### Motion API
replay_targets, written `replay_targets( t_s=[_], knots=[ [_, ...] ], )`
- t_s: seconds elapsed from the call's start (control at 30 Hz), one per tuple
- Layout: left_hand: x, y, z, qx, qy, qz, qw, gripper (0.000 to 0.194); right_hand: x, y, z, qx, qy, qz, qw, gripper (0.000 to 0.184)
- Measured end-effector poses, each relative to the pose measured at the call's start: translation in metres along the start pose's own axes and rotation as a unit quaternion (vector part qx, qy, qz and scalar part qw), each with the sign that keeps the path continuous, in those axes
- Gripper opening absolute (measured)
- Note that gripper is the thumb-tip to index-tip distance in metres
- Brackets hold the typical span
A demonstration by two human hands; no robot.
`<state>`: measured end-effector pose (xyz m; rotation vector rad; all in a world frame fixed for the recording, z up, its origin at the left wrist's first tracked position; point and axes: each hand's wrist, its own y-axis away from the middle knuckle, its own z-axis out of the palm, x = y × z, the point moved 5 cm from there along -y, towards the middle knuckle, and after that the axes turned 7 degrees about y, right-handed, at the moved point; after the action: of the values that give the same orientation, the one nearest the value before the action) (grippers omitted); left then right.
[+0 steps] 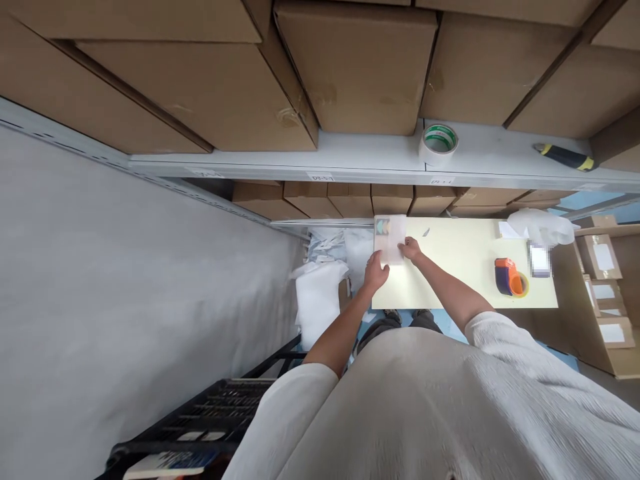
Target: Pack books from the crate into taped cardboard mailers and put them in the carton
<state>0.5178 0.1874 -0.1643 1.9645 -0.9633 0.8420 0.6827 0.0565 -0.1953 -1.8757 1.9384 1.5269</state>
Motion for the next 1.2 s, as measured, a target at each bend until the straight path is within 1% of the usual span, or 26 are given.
replay_targets(
  t_s=[0.13,0.23,0.33,0.5,0.57,0.67,0.83,0.97,1.07,1.2],
  knots=[
    [-0.004,0.002,0.006,-0.069,-0.058,0.010,0.996,0.075,-0.001,-0.004,-0.002,0.008,0.036,0.027,0.999,0.026],
    [-0.006,0.003,0.008,-0.091,-0.077,0.006,0.993,0.076,0.003,0.000,-0.008,0.017,0.032,0.042,0.998,0.032],
    [-0.005,0.001,0.006,-0.095,-0.078,-0.005,0.992,0.073,0.008,0.009,-0.019,0.033,0.023,0.038,0.998,0.036],
    [0.004,0.002,0.003,-0.084,-0.065,0.000,0.994,0.068,0.017,0.031,-0.037,0.037,0.014,0.016,0.999,0.031],
    [0.008,0.008,0.000,-0.073,-0.060,0.006,0.996,0.067,0.020,0.041,-0.043,0.026,0.011,0.007,1.000,0.029],
    [0.014,0.023,-0.005,-0.046,-0.053,0.015,0.997,0.067,0.021,0.057,-0.051,0.010,0.013,-0.016,1.000,0.027],
    [0.023,0.062,-0.009,0.025,-0.033,0.010,0.999,0.065,0.016,0.088,-0.057,-0.010,0.050,-0.099,0.994,0.023],
    [0.029,0.107,-0.002,0.085,-0.023,0.009,0.996,0.063,0.017,0.119,-0.054,-0.049,0.084,-0.174,0.980,0.023],
    [0.029,0.152,0.010,0.135,-0.011,0.005,0.991,0.062,0.024,0.145,-0.050,-0.086,0.105,-0.226,0.965,0.023],
    [0.023,0.220,0.040,0.194,0.012,-0.014,0.981,0.060,0.044,0.183,-0.041,-0.132,0.133,-0.281,0.941,0.023]
  ],
)
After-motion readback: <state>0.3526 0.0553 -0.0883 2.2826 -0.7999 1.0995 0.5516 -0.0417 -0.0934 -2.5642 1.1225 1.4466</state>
